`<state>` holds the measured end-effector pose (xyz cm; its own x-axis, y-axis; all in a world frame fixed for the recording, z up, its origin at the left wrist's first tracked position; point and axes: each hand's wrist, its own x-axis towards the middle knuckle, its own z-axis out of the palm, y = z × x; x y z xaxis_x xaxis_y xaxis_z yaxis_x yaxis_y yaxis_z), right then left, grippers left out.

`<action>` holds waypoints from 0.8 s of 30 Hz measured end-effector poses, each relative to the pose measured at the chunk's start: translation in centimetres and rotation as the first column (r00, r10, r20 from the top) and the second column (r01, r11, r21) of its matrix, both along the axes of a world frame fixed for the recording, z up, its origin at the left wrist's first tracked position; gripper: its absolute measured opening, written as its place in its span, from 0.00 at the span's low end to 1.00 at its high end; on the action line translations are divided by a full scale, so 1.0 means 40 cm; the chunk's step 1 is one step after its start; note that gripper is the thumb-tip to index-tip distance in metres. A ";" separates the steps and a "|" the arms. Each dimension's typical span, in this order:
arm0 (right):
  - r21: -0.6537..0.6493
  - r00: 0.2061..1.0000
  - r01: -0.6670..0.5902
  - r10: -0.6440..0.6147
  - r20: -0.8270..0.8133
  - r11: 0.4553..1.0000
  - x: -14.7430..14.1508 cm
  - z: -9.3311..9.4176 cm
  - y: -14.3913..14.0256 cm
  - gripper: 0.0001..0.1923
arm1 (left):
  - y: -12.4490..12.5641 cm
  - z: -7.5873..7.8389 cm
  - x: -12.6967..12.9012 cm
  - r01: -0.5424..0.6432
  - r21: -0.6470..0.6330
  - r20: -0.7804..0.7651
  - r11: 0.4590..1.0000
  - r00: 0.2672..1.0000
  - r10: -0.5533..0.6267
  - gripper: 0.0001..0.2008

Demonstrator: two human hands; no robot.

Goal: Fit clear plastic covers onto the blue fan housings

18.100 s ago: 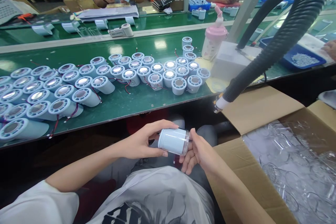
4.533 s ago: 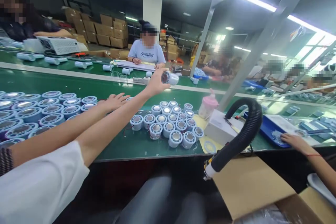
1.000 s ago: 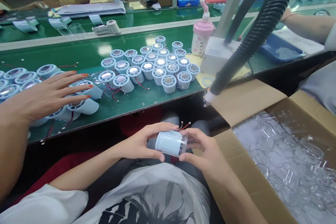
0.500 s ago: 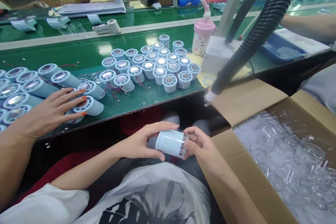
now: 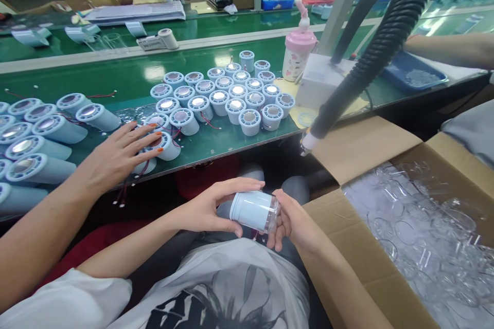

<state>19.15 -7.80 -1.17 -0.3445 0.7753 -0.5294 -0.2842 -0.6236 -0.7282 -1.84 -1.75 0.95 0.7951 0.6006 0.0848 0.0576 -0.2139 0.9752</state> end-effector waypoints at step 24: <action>0.263 0.995 -0.026 0.001 0.096 0.964 0.011 0.038 -0.049 0.21 | 0.022 0.042 -0.051 -0.190 -0.221 -0.038 0.956 0.982 0.186 0.30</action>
